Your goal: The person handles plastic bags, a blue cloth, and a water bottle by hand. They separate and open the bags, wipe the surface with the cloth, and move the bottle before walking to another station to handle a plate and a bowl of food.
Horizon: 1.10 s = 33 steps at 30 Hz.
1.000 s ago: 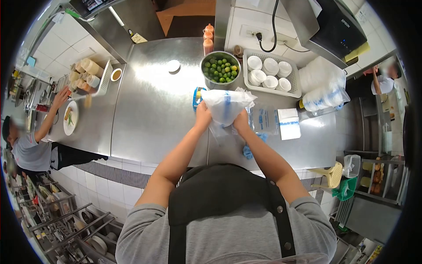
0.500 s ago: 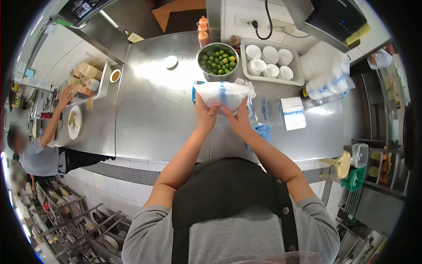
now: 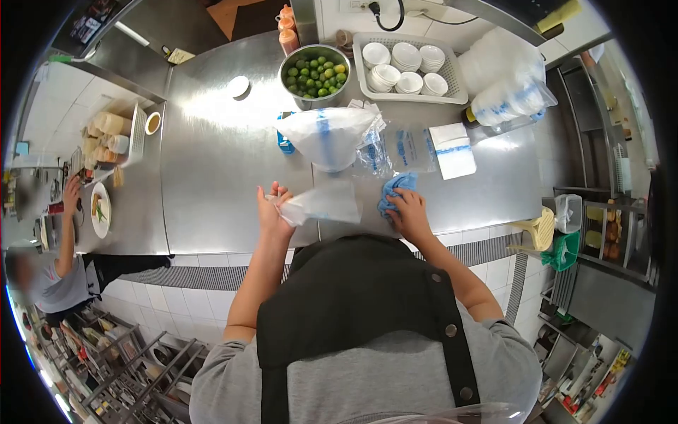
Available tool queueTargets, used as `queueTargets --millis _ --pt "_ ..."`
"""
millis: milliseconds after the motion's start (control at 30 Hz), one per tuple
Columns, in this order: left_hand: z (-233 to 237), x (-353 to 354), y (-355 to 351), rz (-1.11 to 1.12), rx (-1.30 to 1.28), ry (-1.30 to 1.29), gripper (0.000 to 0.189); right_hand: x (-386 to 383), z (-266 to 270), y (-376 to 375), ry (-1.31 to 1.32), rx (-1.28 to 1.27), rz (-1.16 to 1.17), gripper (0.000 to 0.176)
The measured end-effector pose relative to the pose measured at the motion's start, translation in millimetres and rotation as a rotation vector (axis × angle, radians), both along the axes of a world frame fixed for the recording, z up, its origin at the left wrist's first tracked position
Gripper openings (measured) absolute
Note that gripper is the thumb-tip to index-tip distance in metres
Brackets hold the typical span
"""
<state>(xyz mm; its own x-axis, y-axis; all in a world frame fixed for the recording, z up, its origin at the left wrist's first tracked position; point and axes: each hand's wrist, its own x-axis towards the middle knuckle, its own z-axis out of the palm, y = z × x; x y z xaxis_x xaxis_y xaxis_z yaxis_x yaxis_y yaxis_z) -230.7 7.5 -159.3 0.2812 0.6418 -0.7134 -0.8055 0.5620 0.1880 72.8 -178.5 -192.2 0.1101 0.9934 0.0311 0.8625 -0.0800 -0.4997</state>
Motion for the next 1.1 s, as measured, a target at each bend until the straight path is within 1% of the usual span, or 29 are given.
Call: queueTargets --millis 33,100,133,200,233,267,300,333,400,433,467,533,600,633,700,733,800,833,900,967,1000,1033,1067,1100 --pt "-2.1 -0.5 2.2 0.011 -0.006 0.043 0.044 2.4 -4.5 -0.2 -0.013 -0.062 -0.003 0.039" --pt "-2.0 -3.1 9.6 0.005 0.089 -0.063 0.041 -5.2 39.6 27.3 -0.039 -0.177 -0.024 0.037" --pt "-1.7 -1.6 13.7 -0.004 0.137 -0.121 0.039 -9.3 53.6 41.0 0.234 -0.125 -0.015 0.037" --pt "28.0 19.0 15.6 0.02 0.089 -0.026 0.038 -16.2 79.3 66.0 0.77 -0.013 0.008 0.038" --pt "39.0 25.6 15.7 0.033 0.066 0.023 0.038 -19.3 94.2 73.2 0.923 -0.056 0.021 0.039" --pt "26.2 19.0 18.0 0.004 0.107 -0.068 0.039 -22.3 108.5 79.8 1.078 -0.097 0.035 0.039" --pt "1.6 5.5 21.0 -0.026 0.148 -0.158 0.04 -26.2 116.8 84.4 1.232 -0.139 0.05 0.039" --pt "-12.5 -1.7 21.9 -0.055 0.187 -0.25 0.042 -31.4 119.9 87.8 1.229 -0.172 0.014 0.035" --pt "-13.2 0.3 15.6 -0.038 0.148 -0.155 0.041 -39.4 123.6 91.8 1.22 -0.246 -0.056 0.027" --pt "-14.1 1.4 11.8 -0.026 0.127 -0.106 0.041 -40.8 120.6 92.1 1.216 -0.198 -0.069 0.023" --pt "-1.8 6.7 7.8 -0.03 0.073 0.014 0.043 -42.2 114.7 92.8 1.212 -0.151 -0.08 0.019" --pt "38.3 23.0 0.2 -0.033 -0.034 0.255 0.05 -43.8 112.9 95.6 1.218 -0.054 -0.107 0.012" --pt "45.9 31.3 -11.1 -0.068 0.209 0.527 0.059 -42.1 117.4 94.2 1.237 0.046 -0.148 0.006" --pt "49.8 32.3 -14.8 -0.086 0.331 0.663 0.063 -38.4 120.6 93.4 1.233 0.032 -0.162 0.006" --pt "64.6 23.3 -15.7 -0.41 0.621 0.6 0.057 -28.4 127.8 88.5 1.224 -0.001 -0.194 0.008" --pt "74.2 19.9 -16.5 -0.571 0.763 0.562 0.057 -24.6 131.1 86.5 1.252 0.012 -0.209 0.009" --pt "100.3 25.0 -22.7 -0.767 1.011 0.677 0.056 -17.8 136.2 84.8 1.309 0.037 -0.233 0.009" --pt "112.5 29.4 -25.3 -0.864 1.136 0.736 0.056 -15.0 136.7 84.1 1.387 0.065 -0.264 0.009" --pt "132.4 40.1 -29.8 -0.835 1.208 0.825 0.05 -10.1 137.8 81.8 1.544 0.123 -0.329 0.008" --pt "129.5 40.9 -30.2 -0.762 1.183 0.822 0.038 -4.9 145.9 77.0 1.57 0.111 -0.415 0.01" --pt "116.2 38.8 -29.2 -0.704 1.123 0.775 0.03 -1.2 148.8 73.5 1.582 0.105 -0.46 0.011" --pt "109.1 38.1 -28.0 -0.647 1.064 0.726 0.023 7.2 139.5 68.2 1.559 0.09 -0.449 0.008" --pt "115.3 40.6 -27.5 -0.571 1.019 0.74 0.017 17.7 122.3 61.7 1.536 0.076 -0.438 0.008" --pt "128.1 45.3 -27.5 -0.496 0.974 0.752 0.012 21.2 118.4 58.9 1.514 0.062 -0.428 0.011"
